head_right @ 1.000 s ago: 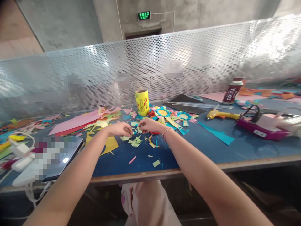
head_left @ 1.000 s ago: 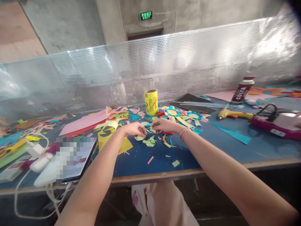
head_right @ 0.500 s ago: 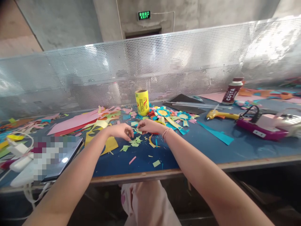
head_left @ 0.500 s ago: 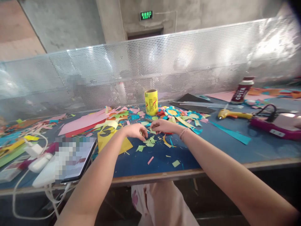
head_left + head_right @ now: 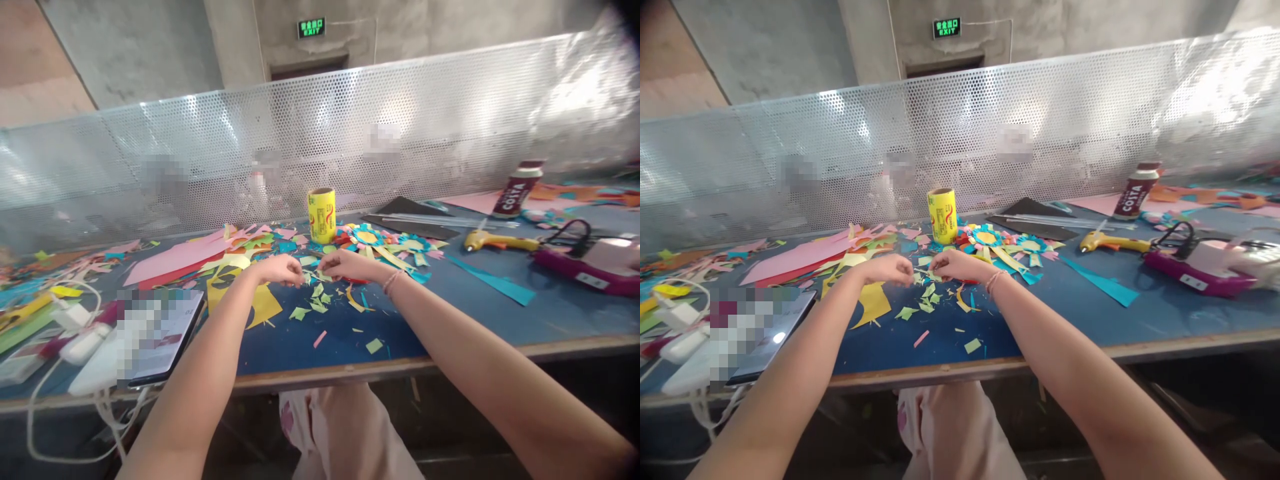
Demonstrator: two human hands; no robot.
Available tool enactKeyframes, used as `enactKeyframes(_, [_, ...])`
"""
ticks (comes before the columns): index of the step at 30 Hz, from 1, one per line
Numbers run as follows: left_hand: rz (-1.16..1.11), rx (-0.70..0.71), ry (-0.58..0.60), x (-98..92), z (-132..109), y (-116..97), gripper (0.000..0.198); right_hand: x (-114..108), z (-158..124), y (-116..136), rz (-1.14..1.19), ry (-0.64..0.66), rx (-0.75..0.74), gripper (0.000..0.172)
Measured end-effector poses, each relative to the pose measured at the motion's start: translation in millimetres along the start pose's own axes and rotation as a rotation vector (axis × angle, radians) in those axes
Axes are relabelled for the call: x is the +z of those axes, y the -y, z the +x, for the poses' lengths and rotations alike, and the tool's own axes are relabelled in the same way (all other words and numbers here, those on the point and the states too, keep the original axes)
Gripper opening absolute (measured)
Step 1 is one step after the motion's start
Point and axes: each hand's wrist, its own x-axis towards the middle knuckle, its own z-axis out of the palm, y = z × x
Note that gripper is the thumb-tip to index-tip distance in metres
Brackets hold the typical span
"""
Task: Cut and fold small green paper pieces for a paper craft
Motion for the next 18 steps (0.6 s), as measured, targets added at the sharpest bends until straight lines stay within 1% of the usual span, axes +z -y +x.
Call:
enactKeyframes(2, [0.043, -0.054, -0.249, 0.7, 4, 6, 0.023, 1, -3, 5, -0.011, 0.058, -0.016, 0.018])
enactKeyframes(3, [0.125, -0.093, -0.373, 1.4, 7, 10, 0.024, 2, -4, 8, -0.014, 0.09, -0.02, 0.02])
enactKeyframes(4, [0.213, -0.114, -0.46, 2.1, 11, 15, 0.024, 3, -5, 11, -0.01, 0.116, -0.022, 0.022])
enactKeyframes(5, [0.269, -0.124, -0.509, 2.6, 14, 20, 0.024, 5, -6, 14, -0.003, 0.133, -0.019, 0.022])
enactKeyframes(8, [0.3, -0.146, -0.536, 2.9, 22, 33, 0.028, 10, -7, 18, -0.028, 0.167, -0.013, 0.016])
enactKeyframes(10, [0.362, -0.187, -0.574, 2.4, 23, 39, 0.028, 13, -7, 18, -0.107, 0.19, -0.042, 0.016])
enactKeyframes(12, [0.382, -0.22, -0.585, 2.4, 23, 41, 0.027, 13, -5, 15, -0.201, 0.184, -0.084, 0.018])
enactKeyframes(14, [0.382, -0.226, -0.59, 3.3, 22, 39, 0.025, 10, -1, 10, -0.273, 0.1, -0.101, 0.022])
enactKeyframes(16, [0.382, -0.216, -0.598, 5.0, 22, 36, 0.023, 4, 3, 2, -0.342, -0.079, -0.086, 0.026])
enactKeyframes(17, [0.382, -0.209, -0.598, 6.1, 22, 34, 0.022, 2, 4, -3, -0.397, -0.168, -0.073, 0.025])
enactKeyframes(18, [0.379, -0.2, -0.592, 7.2, 22, 33, 0.021, -1, 6, -8, -0.463, -0.224, -0.06, 0.022])
